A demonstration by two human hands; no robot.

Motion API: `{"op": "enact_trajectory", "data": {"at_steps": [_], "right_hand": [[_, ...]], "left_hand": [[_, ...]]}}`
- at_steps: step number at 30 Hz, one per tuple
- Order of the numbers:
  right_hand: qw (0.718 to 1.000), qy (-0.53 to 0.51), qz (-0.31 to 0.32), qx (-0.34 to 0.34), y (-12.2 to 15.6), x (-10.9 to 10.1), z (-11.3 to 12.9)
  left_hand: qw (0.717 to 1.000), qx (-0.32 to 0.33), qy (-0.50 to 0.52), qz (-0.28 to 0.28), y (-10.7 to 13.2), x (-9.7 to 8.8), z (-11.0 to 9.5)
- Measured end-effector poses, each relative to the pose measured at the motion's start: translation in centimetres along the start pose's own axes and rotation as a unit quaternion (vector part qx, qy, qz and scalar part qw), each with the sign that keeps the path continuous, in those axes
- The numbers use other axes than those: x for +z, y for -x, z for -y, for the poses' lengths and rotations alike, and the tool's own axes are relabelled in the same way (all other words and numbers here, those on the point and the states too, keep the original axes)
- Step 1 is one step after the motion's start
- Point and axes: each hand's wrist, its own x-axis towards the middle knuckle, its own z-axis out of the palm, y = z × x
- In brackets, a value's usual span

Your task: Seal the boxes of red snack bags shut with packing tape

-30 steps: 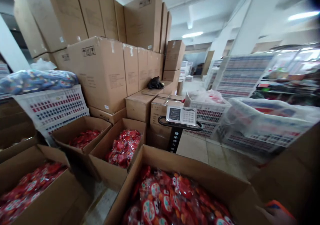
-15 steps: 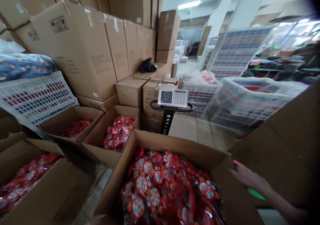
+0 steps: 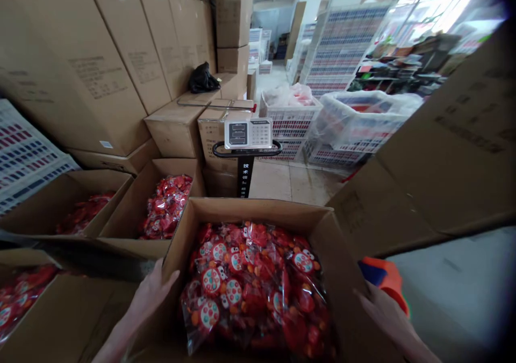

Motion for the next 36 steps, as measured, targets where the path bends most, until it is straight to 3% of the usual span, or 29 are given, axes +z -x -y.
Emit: {"op": "enact_trajectory", "data": {"at_steps": [3,7,14,21,30,33,36], "right_hand": [[0.998,0.044,0.005,0.038,1.0,-0.8,0.4],[0.994,0.103,-0.02,0.035,-0.6,-2.6,1.8],[0.993,0.09,-0.018,0.07,5.1,-1.2,1.4],[0.99,0.124,-0.03,0.054,1.9,-1.9,3.9],[0.989,0.127,-0.064,0.041,1.1,-1.4,3.3],[0.989,0.123,-0.082,0.004,1.0,0.2,3.7],[0.984,0.133,-0.112,-0.048,1.2,5.2,6.6]], "left_hand": [[0.999,0.021,-0.041,-0.005,-4.5,0.1,-2.5],[0.995,0.074,-0.069,-0.014,-7.9,-0.4,-3.0],[0.991,0.073,-0.11,-0.019,-6.7,1.0,-0.1],[0.989,0.099,-0.11,-0.018,-7.9,0.9,0.5],[0.992,0.11,-0.054,-0.028,-8.8,1.8,1.4],[0.99,0.14,-0.001,-0.027,-8.6,3.5,0.9],[0.984,0.177,0.028,-0.015,-7.6,7.6,-2.2]]}}
